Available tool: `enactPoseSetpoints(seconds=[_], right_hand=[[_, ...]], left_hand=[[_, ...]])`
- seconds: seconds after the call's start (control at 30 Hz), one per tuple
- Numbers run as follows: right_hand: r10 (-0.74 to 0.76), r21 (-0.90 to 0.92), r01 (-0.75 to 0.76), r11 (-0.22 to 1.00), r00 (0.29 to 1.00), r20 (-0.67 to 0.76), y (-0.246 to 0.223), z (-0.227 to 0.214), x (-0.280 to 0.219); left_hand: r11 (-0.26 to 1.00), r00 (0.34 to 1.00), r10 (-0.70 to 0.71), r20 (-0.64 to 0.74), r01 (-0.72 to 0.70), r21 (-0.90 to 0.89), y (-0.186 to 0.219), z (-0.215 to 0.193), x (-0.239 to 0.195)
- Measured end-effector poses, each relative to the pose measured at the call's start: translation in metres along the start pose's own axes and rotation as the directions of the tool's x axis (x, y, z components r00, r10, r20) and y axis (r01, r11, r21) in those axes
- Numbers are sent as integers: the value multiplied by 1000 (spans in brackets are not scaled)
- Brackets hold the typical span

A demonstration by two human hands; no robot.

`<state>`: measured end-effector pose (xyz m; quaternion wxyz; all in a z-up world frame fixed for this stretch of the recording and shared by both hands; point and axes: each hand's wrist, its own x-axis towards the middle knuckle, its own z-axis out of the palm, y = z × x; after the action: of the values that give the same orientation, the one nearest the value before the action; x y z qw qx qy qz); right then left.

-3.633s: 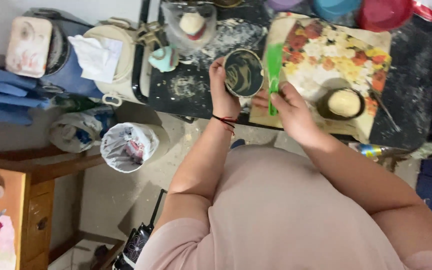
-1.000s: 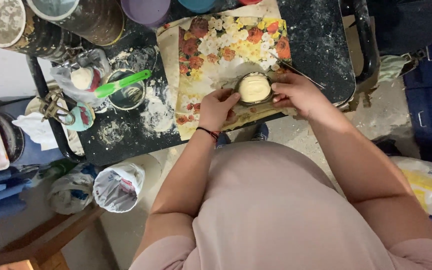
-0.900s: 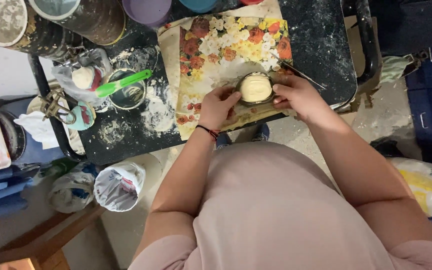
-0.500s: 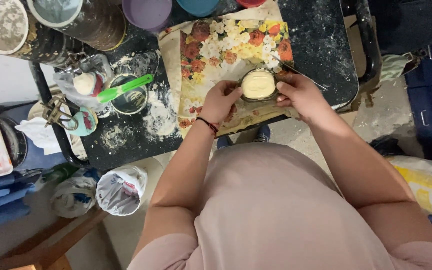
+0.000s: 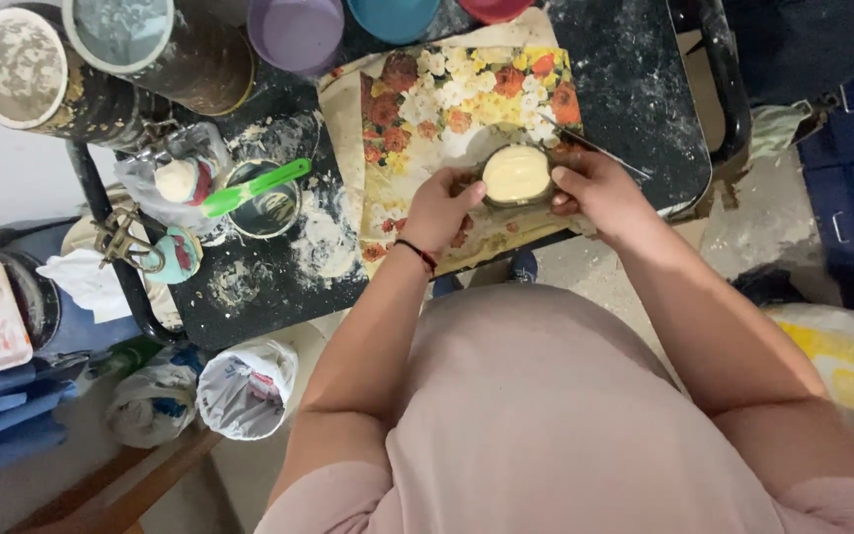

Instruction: The person mixes a white dough-like substance in a small metal bowl using a green spatula. They add water from a blue bowl and continue stirring until the mixture is smooth. The person then places the bowl on a cabinet and returns to the table.

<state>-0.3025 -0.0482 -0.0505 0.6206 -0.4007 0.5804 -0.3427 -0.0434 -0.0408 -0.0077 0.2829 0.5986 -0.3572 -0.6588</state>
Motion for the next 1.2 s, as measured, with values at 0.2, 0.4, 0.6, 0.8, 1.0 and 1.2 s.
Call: enactPoseSetpoints(seconds=[0.2,0.4,0.6,0.8,1.0,1.2], right_hand=[[34,-17,-34,999,999,-3,4,-1,0],[27,-36,-26,999,999,17,8,-3,2],[27,-89,-26,996,1000,13,9,-5,2],[14,-55,-14,998,1000,2,-1,-1,-7],[7,-79,-6,997,1000,8,2,-4,-5],[5,-116,-5,993,1000,-2,-5,-2,-7]], left_hand=[[979,999,18,46,-27,200,18,-2,-16],[1000,1000,-11,25,11,20,-15,-4,9],[982,998,9,55,-20,190,-16,-8,17],[988,998,29,60,-38,149,-12,-4,7],[997,1000,0,9,-1,76,-11,-1,4],[995,1000,-8,1,8,97,-8,1,4]])
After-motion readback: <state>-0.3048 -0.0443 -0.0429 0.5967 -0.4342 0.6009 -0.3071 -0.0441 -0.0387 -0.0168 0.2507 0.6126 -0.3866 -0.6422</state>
